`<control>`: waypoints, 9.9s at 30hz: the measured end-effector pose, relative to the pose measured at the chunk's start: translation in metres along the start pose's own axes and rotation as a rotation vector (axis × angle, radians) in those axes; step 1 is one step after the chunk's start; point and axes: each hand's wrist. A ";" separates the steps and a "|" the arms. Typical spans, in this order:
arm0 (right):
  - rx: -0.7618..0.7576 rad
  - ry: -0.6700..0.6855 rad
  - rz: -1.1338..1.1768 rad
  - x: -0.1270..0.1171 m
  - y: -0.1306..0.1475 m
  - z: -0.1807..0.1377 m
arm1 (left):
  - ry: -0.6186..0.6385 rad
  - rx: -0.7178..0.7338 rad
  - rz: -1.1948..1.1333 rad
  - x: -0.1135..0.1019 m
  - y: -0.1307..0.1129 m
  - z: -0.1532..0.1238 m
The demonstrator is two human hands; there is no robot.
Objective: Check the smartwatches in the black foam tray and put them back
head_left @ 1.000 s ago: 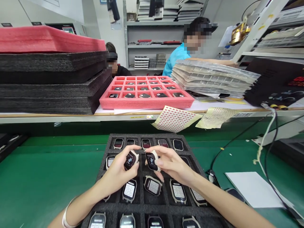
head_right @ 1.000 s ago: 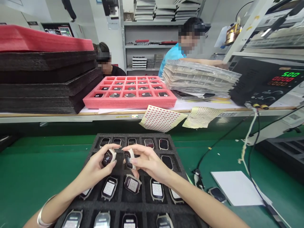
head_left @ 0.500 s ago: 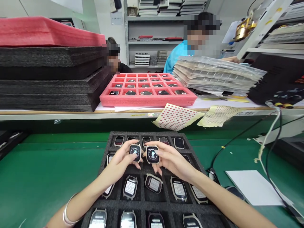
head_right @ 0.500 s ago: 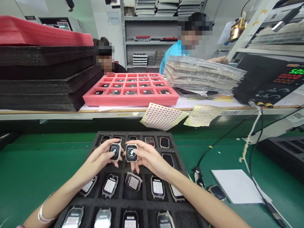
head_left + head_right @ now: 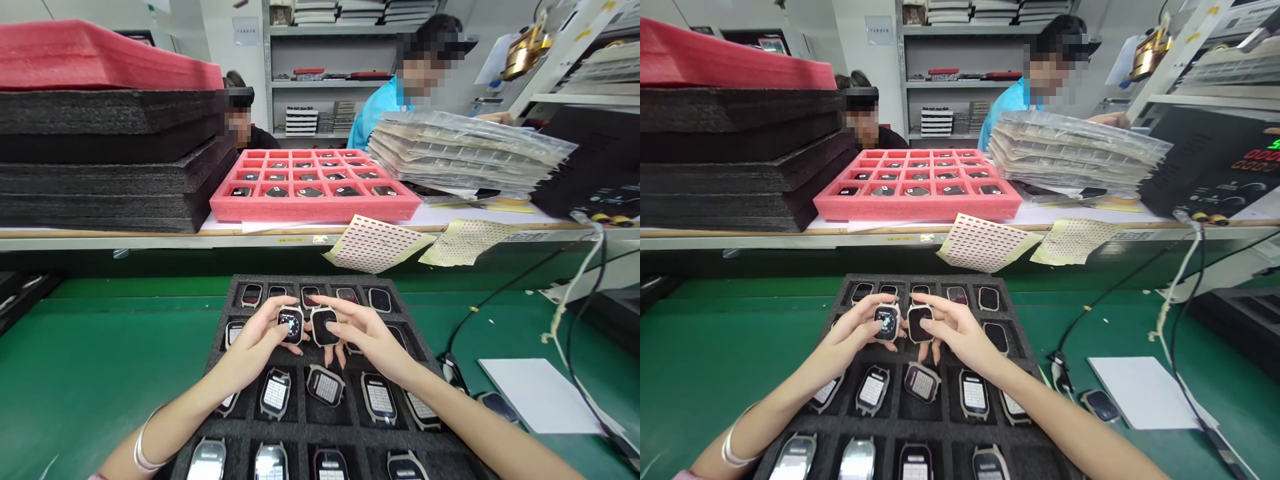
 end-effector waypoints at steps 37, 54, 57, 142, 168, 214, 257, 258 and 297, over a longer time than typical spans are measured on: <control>-0.052 -0.067 0.081 -0.002 0.005 0.002 | 0.055 -0.004 0.151 -0.005 0.007 -0.001; 0.008 0.034 0.159 0.002 0.007 0.003 | -0.367 -0.180 1.389 -0.078 0.008 0.032; 0.009 0.028 0.131 0.002 0.007 0.002 | -0.358 -0.169 1.284 -0.090 0.013 0.036; -0.041 0.142 0.098 0.005 0.015 -0.001 | -0.222 0.111 0.525 -0.007 -0.006 -0.013; 0.038 -0.045 0.058 0.009 0.012 0.006 | -0.070 0.008 -0.209 -0.008 0.009 0.001; -0.060 0.213 0.115 0.002 0.006 0.003 | -0.098 0.105 0.582 -0.008 0.001 -0.009; -0.070 0.182 0.179 0.005 0.008 -0.001 | -0.137 0.078 0.574 -0.005 0.001 -0.013; -0.066 0.184 0.183 0.006 0.008 -0.001 | -0.141 0.073 0.564 -0.004 0.000 -0.013; -0.048 0.094 0.081 0.010 0.009 0.002 | -0.112 0.054 0.197 -0.009 0.013 -0.003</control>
Point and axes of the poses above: each hand's wrist, its own z-axis towards the middle knuckle, its own x-axis out of the palm, y = z × x, and after that the axes turned 8 degrees about y, right-handed
